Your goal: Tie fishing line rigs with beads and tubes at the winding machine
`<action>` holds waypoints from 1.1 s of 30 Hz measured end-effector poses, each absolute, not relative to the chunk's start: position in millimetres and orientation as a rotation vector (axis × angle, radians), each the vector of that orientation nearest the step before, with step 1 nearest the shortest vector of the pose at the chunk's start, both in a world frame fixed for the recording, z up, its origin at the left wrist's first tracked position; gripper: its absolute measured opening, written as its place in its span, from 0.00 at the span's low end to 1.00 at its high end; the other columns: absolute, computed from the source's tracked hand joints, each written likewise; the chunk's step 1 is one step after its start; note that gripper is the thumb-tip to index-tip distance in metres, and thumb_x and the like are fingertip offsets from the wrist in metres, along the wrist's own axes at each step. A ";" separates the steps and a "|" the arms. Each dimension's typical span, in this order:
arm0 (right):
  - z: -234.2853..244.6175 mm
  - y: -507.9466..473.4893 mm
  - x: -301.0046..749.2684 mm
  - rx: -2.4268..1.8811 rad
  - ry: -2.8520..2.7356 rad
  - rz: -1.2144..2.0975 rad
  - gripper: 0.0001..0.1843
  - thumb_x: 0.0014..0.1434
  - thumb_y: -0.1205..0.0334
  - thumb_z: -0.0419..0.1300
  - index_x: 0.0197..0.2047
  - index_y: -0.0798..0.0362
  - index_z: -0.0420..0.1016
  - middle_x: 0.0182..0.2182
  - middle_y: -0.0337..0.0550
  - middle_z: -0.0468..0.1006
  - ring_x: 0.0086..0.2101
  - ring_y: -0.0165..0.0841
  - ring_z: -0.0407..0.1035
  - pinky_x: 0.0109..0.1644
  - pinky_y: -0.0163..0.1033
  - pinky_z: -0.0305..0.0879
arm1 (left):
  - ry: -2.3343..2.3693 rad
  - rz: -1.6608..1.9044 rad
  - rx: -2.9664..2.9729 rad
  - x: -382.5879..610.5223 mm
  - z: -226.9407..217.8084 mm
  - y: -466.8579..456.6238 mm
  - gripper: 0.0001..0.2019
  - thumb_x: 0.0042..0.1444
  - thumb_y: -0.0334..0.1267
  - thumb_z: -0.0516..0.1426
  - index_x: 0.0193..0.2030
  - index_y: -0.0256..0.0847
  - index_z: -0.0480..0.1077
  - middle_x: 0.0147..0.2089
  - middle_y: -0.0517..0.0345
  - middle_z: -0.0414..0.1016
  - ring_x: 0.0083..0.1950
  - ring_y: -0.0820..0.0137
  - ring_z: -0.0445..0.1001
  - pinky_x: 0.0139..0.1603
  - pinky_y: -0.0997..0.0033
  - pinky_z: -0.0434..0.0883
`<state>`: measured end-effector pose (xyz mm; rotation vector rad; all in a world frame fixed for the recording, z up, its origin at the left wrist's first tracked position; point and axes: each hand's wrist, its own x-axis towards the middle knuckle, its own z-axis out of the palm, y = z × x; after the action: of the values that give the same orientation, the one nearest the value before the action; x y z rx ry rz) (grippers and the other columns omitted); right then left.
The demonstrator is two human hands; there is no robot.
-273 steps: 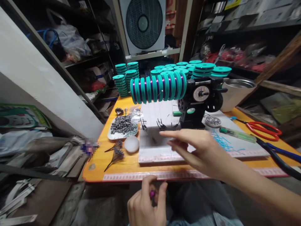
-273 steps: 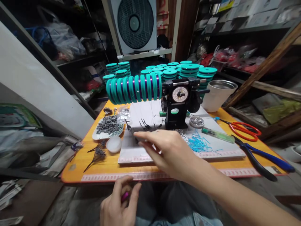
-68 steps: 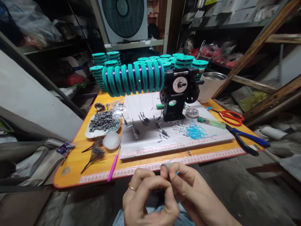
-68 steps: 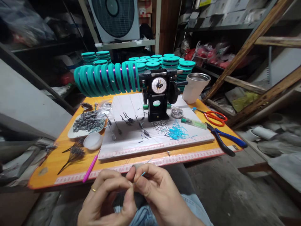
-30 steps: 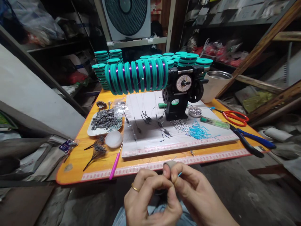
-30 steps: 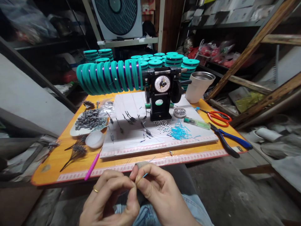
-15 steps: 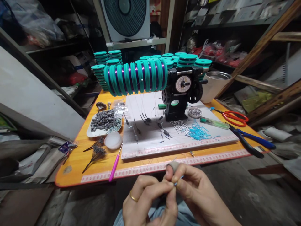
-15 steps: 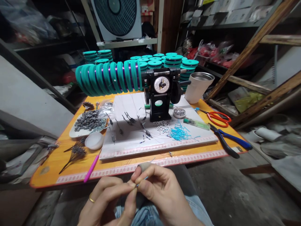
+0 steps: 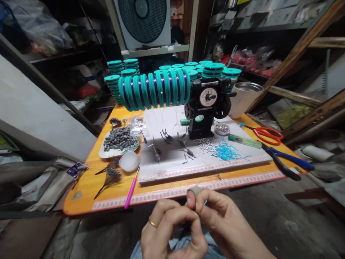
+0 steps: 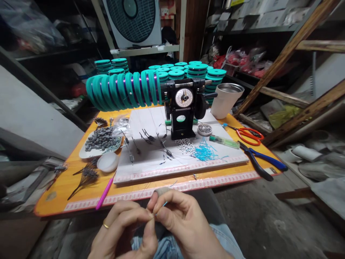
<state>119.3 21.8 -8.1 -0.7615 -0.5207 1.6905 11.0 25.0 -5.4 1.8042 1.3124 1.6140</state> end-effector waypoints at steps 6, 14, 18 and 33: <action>-9.8 21.8 120.8 -0.752 -0.534 1.694 0.08 0.51 0.57 0.71 0.29 0.52 0.80 0.33 0.40 0.75 0.35 0.28 0.68 0.41 0.30 0.64 | 1.316 1.585 1.831 8.9 -4.6 25.1 0.09 0.52 0.26 0.56 0.31 0.46 0.70 0.28 0.67 0.67 0.25 0.79 0.71 0.26 0.83 0.69; -14.8 21.8 122.1 -0.779 -0.595 1.662 0.08 0.53 0.56 0.70 0.29 0.52 0.79 0.32 0.39 0.75 0.35 0.28 0.67 0.40 0.29 0.64 | 1.272 1.543 1.864 6.9 -3.2 26.7 0.09 0.52 0.25 0.55 0.32 0.44 0.70 0.29 0.66 0.67 0.27 0.79 0.71 0.28 0.82 0.70; -18.9 22.4 124.5 -0.775 -0.675 1.646 0.06 0.56 0.58 0.68 0.31 0.50 0.79 0.34 0.38 0.76 0.38 0.27 0.69 0.43 0.28 0.64 | 1.279 1.519 1.879 6.2 -3.5 26.3 0.09 0.52 0.24 0.55 0.32 0.44 0.69 0.29 0.67 0.67 0.27 0.80 0.71 0.29 0.84 0.70; -13.0 21.5 114.6 -0.658 -0.422 1.740 0.07 0.51 0.59 0.72 0.29 0.53 0.81 0.31 0.38 0.75 0.32 0.24 0.67 0.39 0.26 0.63 | 1.314 1.532 1.844 7.1 -4.5 24.8 0.08 0.53 0.26 0.56 0.31 0.46 0.69 0.29 0.68 0.67 0.26 0.80 0.71 0.27 0.84 0.70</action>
<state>114.6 21.5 -13.0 -0.6582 -0.4217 1.7403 7.1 24.8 -4.5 1.8440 1.3136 1.5325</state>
